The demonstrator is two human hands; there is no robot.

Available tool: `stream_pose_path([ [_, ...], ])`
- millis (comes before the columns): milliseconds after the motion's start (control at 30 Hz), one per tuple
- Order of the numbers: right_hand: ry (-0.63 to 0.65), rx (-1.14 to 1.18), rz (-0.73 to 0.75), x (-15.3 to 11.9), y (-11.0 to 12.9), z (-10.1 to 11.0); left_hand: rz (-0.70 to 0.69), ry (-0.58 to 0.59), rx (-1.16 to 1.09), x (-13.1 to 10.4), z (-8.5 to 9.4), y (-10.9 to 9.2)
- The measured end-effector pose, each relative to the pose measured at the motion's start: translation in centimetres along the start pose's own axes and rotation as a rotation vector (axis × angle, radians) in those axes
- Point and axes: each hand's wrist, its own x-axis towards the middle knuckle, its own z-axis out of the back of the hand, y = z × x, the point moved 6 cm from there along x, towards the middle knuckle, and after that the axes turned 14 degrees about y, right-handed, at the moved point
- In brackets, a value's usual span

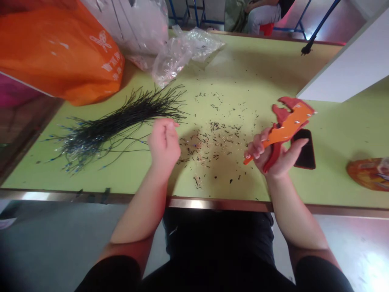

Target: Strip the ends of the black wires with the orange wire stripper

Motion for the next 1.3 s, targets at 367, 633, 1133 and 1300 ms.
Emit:
stream_pose_path([
  [367,0.293,0.001,-0.22,0.2,-7.1,-4.7,-0.292,0.167,0.199,-1.7,-3.0,-5.2],
  [633,0.327,-0.014,-0.232,0.1,-8.1,-4.6,-0.33,0.148,0.177,-2.1,-3.5,-5.9],
  [1133,0.357,-0.037,-0.197,0.1,-9.0,-4.3,-0.35,0.123,0.14,-2.2,-3.0,-6.9],
  [1300,0.334,-0.055,-0.205,0.0,-9.2,-4.2,-0.373,0.101,0.152,-2.2,-2.8,-7.2],
])
